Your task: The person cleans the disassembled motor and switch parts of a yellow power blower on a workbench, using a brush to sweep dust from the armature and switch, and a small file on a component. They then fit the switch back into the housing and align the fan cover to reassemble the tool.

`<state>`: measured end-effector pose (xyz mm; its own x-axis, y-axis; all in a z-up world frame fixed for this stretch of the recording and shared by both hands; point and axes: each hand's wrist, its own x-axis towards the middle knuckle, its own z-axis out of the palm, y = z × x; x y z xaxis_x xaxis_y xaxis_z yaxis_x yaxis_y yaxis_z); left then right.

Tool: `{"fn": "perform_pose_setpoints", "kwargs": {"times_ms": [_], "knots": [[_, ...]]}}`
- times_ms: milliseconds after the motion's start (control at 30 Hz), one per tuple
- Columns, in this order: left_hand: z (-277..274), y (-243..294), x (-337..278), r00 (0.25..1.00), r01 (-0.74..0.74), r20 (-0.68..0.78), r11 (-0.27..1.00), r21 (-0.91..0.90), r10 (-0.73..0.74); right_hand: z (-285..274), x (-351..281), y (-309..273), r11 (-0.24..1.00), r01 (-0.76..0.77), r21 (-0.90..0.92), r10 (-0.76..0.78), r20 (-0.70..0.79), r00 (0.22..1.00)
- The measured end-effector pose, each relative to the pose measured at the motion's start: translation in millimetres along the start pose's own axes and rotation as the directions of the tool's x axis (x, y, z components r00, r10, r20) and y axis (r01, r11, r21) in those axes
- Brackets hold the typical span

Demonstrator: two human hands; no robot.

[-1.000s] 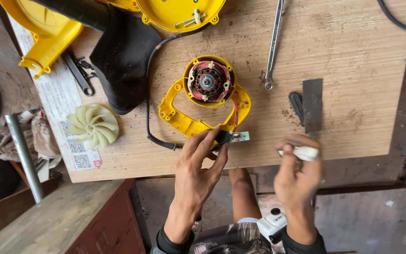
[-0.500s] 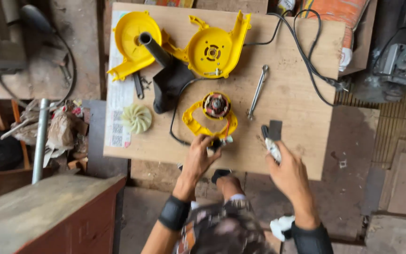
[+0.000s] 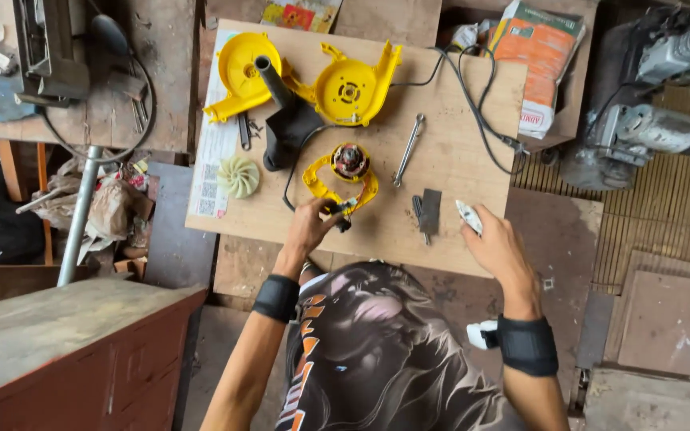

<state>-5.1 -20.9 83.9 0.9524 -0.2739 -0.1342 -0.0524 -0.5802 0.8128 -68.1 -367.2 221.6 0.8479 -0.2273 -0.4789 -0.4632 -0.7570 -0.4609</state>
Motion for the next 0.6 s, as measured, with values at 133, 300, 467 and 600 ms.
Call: {"fn": "perform_pose_setpoints", "kwargs": {"times_ms": [133,300,467,600], "knots": [[-3.1,-14.0,16.4,0.999,0.024,0.026,1.0,-0.016,-0.024,7.8,17.6,-14.9,0.997,0.056,-0.057,-0.055,0.007,0.998],[-2.8,-31.4,23.5,0.984,0.058,0.171,0.996,-0.068,-0.046,27.4,23.2,-62.8,0.98,0.155,-0.125,-0.138,0.133,0.981],[-13.0,-26.8,34.2,0.958,0.079,0.28,0.994,-0.07,-0.056,65.6,41.1,-88.5,0.968,0.2,-0.15,-0.177,0.15,0.973],[-15.0,-32.1,29.7,0.929,0.109,0.365,0.986,-0.126,-0.057,108.5,54.8,-98.1,0.98,0.126,-0.151,-0.088,0.235,0.968]]}}
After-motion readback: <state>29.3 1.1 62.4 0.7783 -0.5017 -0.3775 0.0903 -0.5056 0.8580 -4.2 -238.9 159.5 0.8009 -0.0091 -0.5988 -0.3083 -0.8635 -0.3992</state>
